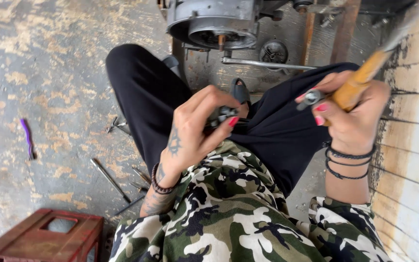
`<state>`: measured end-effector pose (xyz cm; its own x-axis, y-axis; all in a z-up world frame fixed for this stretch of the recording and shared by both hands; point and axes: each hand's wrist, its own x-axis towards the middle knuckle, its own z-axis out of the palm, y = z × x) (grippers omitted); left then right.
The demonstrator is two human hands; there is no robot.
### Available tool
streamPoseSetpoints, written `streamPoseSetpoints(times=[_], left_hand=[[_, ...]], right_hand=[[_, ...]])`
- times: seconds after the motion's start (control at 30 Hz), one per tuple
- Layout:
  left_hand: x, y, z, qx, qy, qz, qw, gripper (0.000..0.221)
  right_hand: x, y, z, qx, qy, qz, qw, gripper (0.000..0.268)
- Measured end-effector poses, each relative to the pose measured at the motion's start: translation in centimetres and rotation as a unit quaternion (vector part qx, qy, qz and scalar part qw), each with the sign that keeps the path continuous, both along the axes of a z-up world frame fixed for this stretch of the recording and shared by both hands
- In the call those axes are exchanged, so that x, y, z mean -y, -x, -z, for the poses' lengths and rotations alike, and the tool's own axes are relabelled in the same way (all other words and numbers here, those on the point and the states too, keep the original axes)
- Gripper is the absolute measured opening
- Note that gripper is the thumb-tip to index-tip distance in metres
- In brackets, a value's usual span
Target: Disassembling and cleaning a motorcycle carburetor using a screwdriver and a brush.
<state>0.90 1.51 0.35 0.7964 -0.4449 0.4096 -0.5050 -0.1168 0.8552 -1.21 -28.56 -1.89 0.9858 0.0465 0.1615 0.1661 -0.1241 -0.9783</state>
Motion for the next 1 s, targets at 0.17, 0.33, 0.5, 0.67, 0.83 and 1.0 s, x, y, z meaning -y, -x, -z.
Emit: streamPoseSetpoints(times=[0.17, 0.33, 0.5, 0.67, 0.83, 1.0], left_hand=[[-0.1, -1.3, 1.9, -0.042, 0.023, 0.0, 0.999, 0.016], [0.2, -2.6, 4.4, -0.088, 0.072, -0.063, 0.991, 0.009], [0.0, -4.8, 6.1, -0.113, 0.054, -0.094, 0.988, 0.016], [1.1, -7.2, 8.6, -0.172, 0.023, -0.126, 0.977, 0.018], [3.1, -9.5, 10.6, -0.212, 0.033, -0.116, 0.97, 0.027], [5.7, -11.5, 10.7, -0.237, 0.035, -0.079, 0.968, 0.026]], right_hand=[[8.7, 0.7, 2.9, 0.083, -0.034, 0.097, 0.991, 0.015], [16.2, 2.7, 5.5, 0.006, -0.062, 0.265, 0.962, 0.025], [20.7, 2.9, 8.8, 0.008, -0.074, 0.374, 0.924, 0.03], [20.7, -1.5, 10.7, 0.006, -0.001, 0.363, 0.932, 0.039], [20.4, -8.6, 12.8, -0.2, 0.01, 0.375, 0.905, 0.024], [23.7, -17.9, 16.5, -0.143, 0.133, 0.273, 0.942, 0.019]])
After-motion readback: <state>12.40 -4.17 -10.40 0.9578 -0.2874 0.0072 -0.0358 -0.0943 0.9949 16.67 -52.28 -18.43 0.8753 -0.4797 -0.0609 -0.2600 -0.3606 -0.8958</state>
